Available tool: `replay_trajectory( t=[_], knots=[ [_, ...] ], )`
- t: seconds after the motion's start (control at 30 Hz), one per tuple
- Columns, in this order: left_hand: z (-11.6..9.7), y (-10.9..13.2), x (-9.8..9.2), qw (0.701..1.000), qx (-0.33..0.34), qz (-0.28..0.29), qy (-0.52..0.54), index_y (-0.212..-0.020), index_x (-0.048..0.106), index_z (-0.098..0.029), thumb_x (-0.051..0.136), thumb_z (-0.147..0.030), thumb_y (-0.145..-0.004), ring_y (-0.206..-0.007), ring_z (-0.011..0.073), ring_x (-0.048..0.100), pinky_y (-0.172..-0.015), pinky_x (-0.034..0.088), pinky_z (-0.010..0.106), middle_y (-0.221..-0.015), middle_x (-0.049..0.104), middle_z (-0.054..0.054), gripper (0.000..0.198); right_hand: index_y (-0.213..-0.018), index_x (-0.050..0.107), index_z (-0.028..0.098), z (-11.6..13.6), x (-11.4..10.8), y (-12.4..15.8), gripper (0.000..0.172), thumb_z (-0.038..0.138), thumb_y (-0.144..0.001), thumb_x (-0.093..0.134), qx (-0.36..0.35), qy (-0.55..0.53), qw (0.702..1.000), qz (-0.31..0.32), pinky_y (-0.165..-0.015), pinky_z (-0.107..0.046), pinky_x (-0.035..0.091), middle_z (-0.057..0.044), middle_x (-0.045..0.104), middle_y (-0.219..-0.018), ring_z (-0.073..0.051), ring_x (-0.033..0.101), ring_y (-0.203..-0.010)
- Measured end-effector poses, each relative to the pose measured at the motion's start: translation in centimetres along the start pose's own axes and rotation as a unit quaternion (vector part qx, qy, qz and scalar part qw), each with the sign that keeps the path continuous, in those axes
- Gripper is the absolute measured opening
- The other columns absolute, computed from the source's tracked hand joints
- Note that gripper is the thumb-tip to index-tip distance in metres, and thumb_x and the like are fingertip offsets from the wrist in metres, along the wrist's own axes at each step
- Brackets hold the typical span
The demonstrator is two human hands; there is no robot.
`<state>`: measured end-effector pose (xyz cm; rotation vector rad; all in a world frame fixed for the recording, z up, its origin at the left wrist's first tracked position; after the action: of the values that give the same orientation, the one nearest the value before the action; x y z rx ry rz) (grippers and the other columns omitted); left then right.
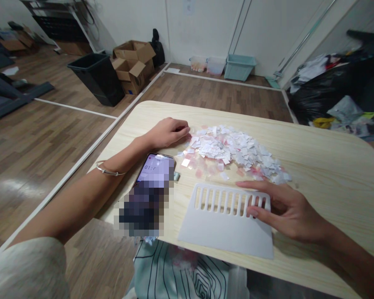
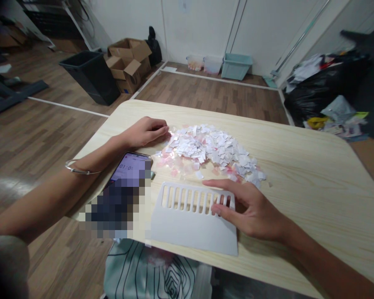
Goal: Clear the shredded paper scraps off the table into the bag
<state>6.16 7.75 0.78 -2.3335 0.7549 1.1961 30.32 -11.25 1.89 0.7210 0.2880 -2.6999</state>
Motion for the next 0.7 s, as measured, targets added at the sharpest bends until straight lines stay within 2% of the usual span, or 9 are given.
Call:
replay_trajectory(
  t=[0.07, 0.17, 0.27, 0.4, 0.5, 0.63, 0.7],
  knots=[
    [0.0, 0.0, 0.0, 1.000, 0.001, -0.001, 0.001, -0.074, 0.054, -0.024, 0.053, -0.038, -0.104, -0.062, 0.0171, 0.046, -0.067, 0.029, 0.035, -0.064, 0.053, -0.001, 0.033, -0.135, 0.089, 0.035, -0.1, 0.1, -0.1, 0.042, 0.026, -0.094, 0.089, 0.010, -0.010, 1.000, 0.005, -0.047, -0.019, 0.047, 0.002, 0.083, -0.084, -0.011, 0.062, -0.055],
    [0.0, 0.0, 0.0, 1.000, 0.005, -0.001, -0.001, -0.075, 0.056, -0.024, 0.053, -0.038, -0.104, -0.063, 0.0176, 0.049, -0.066, 0.031, 0.035, -0.065, 0.057, 0.000, 0.032, -0.134, 0.090, 0.032, -0.4, 0.4, 0.0, 0.038, 0.028, -0.096, 0.088, 0.022, -0.020, 0.999, 0.020, -0.053, -0.021, 0.055, 0.001, 0.083, -0.081, -0.015, 0.071, -0.062],
    [0.1, 0.0, 0.0, 1.000, 0.009, -0.002, -0.003, -0.078, 0.061, -0.022, 0.054, -0.038, -0.105, -0.064, 0.0176, 0.052, -0.065, 0.033, 0.034, -0.068, 0.063, 0.002, 0.032, -0.130, 0.092, 0.029, -0.1, 0.4, 0.1, 0.033, 0.032, -0.097, 0.088, 0.015, -0.004, 1.000, 0.025, -0.054, -0.023, 0.058, -0.003, 0.089, -0.090, -0.018, 0.077, -0.068],
    [0.2, 0.0, 0.0, 1.000, 0.010, -0.004, -0.005, -0.077, 0.060, -0.022, 0.054, -0.037, -0.105, -0.063, 0.0171, 0.051, -0.065, 0.033, 0.034, -0.066, 0.062, 0.001, 0.033, -0.129, 0.092, 0.029, 0.9, 0.6, -0.1, 0.032, 0.028, -0.097, 0.086, -0.023, 0.030, 0.998, 0.047, -0.050, -0.022, 0.054, 0.000, 0.086, -0.078, -0.015, 0.072, -0.058],
    [0.1, 0.0, 0.0, 1.000, 0.011, -0.004, -0.007, -0.077, 0.059, -0.023, 0.054, -0.038, -0.105, -0.063, 0.0172, 0.051, -0.065, 0.033, 0.034, -0.066, 0.060, 0.001, 0.033, -0.125, 0.091, 0.028, 1.5, 0.6, -0.3, 0.030, 0.024, -0.095, 0.085, -0.042, 0.053, 0.996, 0.054, -0.050, -0.021, 0.053, 0.001, 0.085, -0.076, -0.014, 0.071, -0.056],
    [0.0, -0.1, 0.0, 1.000, 0.014, -0.005, -0.008, -0.076, 0.056, -0.024, 0.054, -0.038, -0.105, -0.063, 0.0171, 0.049, -0.065, 0.033, 0.034, -0.065, 0.056, 0.000, 0.033, -0.109, 0.086, 0.027, 1.3, 0.4, -0.3, 0.016, 0.026, -0.093, 0.088, -0.031, 0.042, 0.998, 0.045, -0.046, -0.020, 0.051, 0.003, 0.080, -0.071, -0.014, 0.069, -0.052],
    [0.0, 0.0, 0.0, 1.000, 0.013, -0.005, -0.007, -0.075, 0.055, -0.024, 0.054, -0.038, -0.104, -0.062, 0.0170, 0.048, -0.065, 0.031, 0.034, -0.065, 0.054, -0.001, 0.033, -0.101, 0.081, 0.028, 0.9, 0.6, -0.1, 0.009, 0.028, -0.094, 0.088, -0.020, 0.018, 0.998, 0.063, -0.044, -0.020, 0.050, 0.004, 0.077, -0.068, -0.014, 0.068, -0.050]
  ],
)
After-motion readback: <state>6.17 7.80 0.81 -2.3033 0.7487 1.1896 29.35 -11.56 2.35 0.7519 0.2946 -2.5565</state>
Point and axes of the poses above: each hand's wrist, its own y-axis away from the middle knuckle, its own x-axis out of the palm, z = x × y, the point moved 10 cm from there along -y, towards the middle knuckle
